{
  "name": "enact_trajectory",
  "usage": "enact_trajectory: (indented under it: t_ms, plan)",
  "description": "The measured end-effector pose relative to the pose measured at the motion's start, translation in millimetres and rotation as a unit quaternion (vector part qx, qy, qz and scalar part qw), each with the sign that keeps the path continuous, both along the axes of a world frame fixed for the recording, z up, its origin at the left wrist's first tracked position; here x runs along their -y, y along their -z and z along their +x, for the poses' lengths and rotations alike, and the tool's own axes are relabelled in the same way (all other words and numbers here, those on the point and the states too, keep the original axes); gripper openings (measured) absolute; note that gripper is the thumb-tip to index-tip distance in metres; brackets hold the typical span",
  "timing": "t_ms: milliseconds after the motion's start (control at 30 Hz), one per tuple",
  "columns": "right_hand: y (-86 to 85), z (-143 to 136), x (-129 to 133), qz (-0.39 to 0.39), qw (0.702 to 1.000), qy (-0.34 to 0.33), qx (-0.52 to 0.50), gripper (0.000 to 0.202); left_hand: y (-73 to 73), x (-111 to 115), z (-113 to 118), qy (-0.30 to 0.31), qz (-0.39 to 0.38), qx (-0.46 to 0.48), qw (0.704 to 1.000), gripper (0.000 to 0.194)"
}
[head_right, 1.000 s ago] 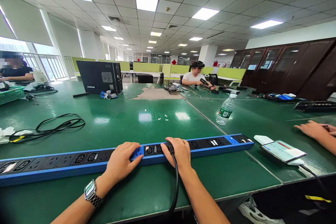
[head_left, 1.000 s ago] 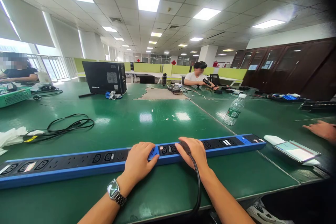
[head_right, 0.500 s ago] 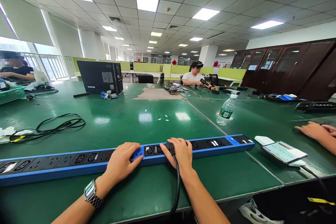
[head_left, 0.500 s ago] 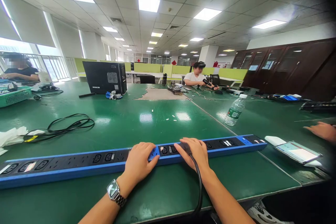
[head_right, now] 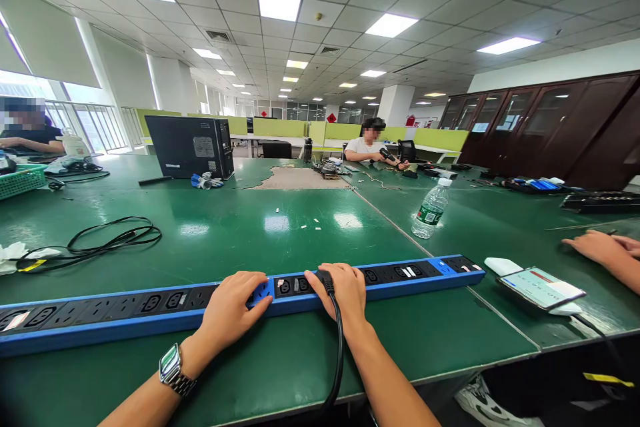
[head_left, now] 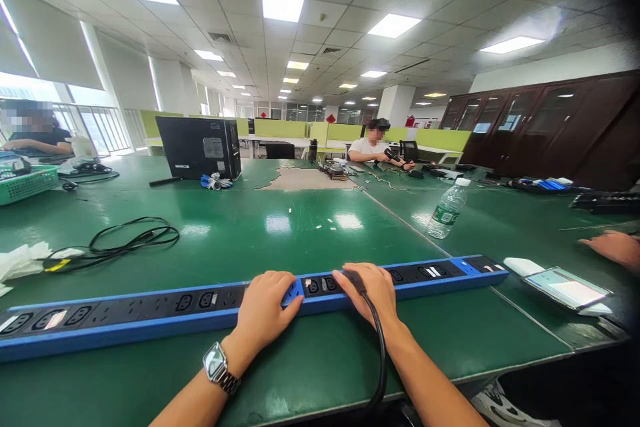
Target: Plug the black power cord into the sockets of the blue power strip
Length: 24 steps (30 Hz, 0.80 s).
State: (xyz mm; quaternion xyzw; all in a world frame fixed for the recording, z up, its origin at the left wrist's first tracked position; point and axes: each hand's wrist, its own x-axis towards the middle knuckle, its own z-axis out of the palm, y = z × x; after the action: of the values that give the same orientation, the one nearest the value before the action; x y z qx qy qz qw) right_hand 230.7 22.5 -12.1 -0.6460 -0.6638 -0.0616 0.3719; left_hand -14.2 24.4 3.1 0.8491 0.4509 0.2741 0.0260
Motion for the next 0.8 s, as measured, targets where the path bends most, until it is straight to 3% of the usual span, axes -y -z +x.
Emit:
enact_trajectory:
  t_ms: [800]
  plan:
    - [1.1, 0.0, 0.2, 0.017, 0.998, -0.01, -0.061, 0.042, 0.8, -0.4, -1.3, 0.009, -0.001, 0.003, 1.0, 0.019]
